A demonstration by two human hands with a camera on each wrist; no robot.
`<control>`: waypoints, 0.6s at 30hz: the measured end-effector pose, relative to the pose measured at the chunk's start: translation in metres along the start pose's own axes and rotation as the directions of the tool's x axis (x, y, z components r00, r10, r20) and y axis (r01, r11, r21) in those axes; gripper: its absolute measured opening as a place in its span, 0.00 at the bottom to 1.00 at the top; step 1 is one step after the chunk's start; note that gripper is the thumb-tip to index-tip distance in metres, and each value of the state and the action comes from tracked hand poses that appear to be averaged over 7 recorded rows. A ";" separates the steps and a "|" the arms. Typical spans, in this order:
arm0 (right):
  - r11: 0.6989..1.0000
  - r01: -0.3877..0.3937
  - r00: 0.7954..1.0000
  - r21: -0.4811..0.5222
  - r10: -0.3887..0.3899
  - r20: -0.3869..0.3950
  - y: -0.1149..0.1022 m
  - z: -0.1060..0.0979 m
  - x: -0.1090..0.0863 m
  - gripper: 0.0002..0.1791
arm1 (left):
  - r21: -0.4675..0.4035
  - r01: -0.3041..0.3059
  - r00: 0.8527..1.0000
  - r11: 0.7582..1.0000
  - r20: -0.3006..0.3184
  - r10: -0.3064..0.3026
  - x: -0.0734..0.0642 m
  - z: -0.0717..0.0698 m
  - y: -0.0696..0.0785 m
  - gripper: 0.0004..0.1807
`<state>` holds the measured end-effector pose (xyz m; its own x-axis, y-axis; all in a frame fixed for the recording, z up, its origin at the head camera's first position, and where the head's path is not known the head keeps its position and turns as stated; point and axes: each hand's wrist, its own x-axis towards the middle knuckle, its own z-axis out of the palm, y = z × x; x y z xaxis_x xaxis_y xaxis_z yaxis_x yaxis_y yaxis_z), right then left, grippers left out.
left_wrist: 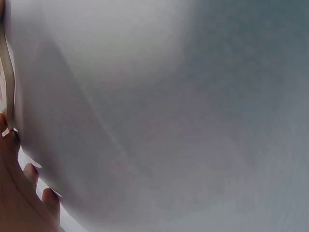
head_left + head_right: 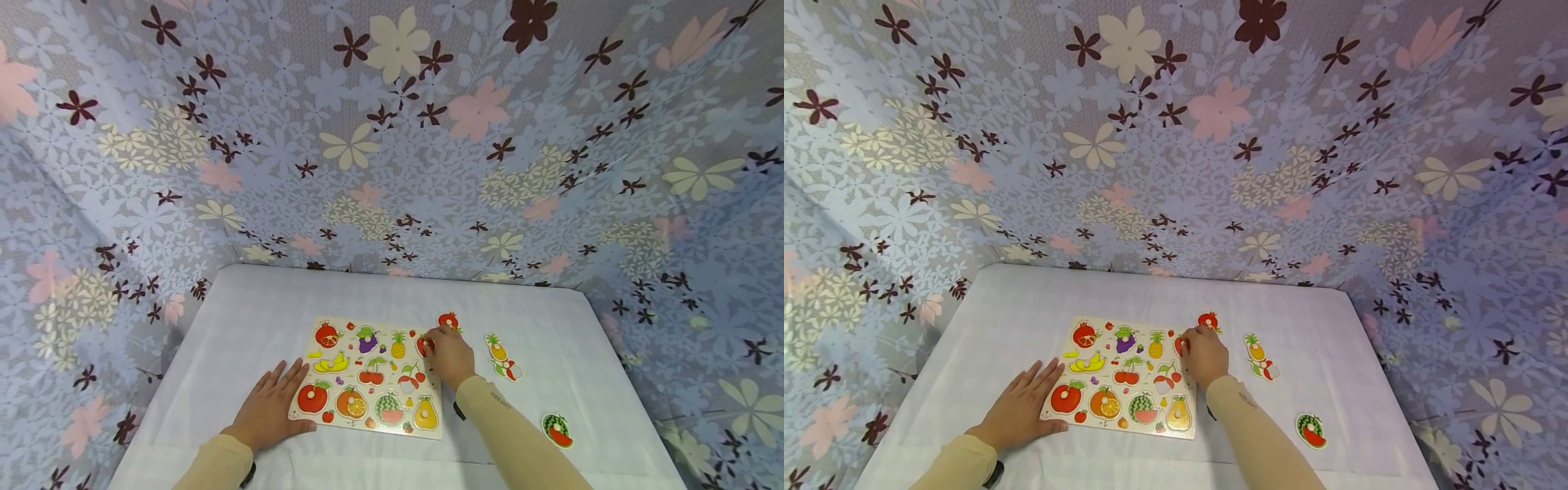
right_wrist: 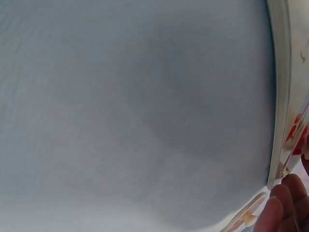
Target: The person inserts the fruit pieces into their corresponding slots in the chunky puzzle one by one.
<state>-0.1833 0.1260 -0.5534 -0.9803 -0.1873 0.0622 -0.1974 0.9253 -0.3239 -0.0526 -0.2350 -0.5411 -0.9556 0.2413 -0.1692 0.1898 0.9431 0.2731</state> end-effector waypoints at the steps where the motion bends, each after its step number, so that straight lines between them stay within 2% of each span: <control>1: 1.000 0.005 1.000 -0.004 -0.005 -0.006 -0.001 0.000 0.000 0.08 | 0.003 0.001 1.000 1.000 0.001 -0.001 0.000 0.000 0.000 0.62; 18: 0.998 0.041 0.999 -0.044 -0.042 -0.025 0.000 0.002 0.002 0.06 | 0.014 0.002 1.000 1.000 0.012 -0.002 0.000 0.001 -0.003 0.62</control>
<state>-0.1857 0.1254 -0.5550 -0.9708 -0.2181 0.0995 -0.2376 0.9305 -0.2789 -0.0528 -0.2371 -0.5429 -0.9533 0.2418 -0.1809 0.1909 0.9466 0.2597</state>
